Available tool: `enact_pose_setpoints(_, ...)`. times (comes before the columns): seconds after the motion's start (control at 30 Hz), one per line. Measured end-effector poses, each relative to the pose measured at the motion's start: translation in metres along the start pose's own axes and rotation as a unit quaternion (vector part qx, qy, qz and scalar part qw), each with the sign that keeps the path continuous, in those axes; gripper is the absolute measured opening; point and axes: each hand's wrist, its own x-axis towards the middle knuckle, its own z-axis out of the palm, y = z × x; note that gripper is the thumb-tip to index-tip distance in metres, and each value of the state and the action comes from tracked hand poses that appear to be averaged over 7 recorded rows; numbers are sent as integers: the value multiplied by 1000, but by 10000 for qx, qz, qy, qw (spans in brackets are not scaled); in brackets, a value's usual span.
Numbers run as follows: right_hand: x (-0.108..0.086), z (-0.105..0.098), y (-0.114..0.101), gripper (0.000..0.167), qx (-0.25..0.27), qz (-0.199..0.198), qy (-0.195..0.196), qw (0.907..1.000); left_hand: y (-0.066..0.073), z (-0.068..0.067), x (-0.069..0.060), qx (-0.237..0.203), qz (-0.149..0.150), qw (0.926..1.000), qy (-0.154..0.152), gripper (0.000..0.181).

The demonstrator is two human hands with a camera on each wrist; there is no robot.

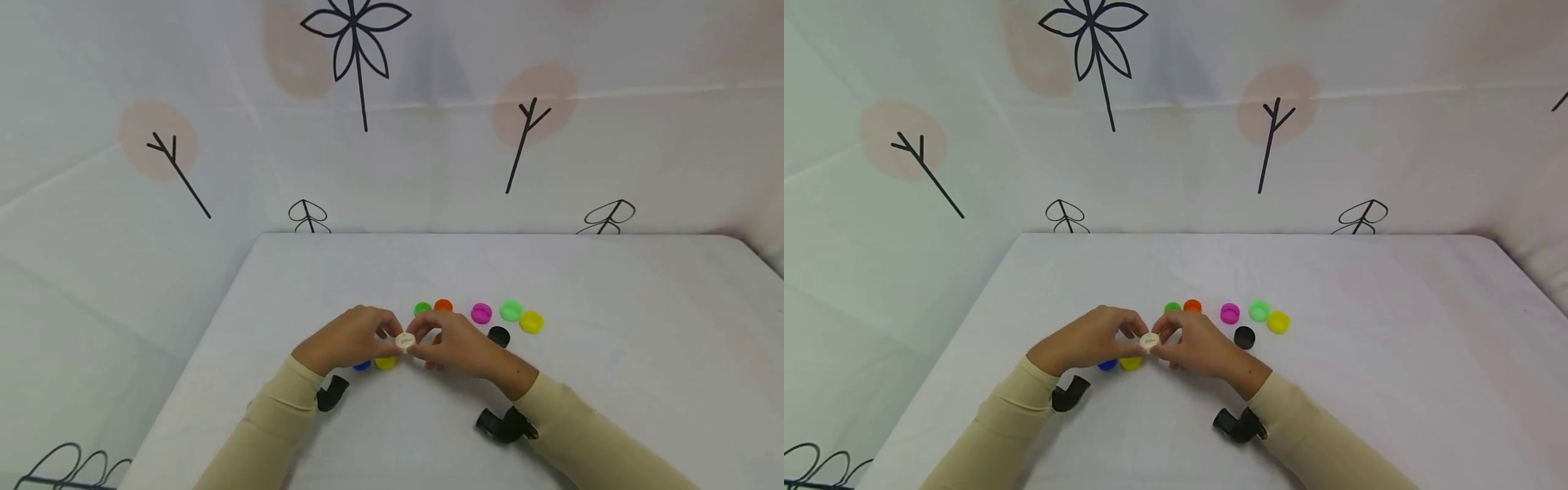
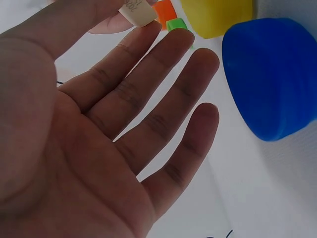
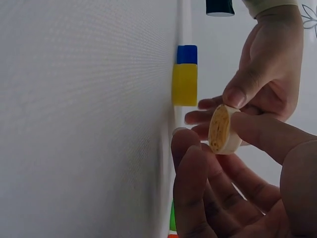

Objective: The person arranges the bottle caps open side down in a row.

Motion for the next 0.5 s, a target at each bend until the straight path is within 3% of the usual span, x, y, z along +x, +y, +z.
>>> enact_pose_setpoints(0.5, 1, 3, 6, 25, -272, 5, -119, 9996, 3, 5, -1, 278, -7, 9996, -6, 18)
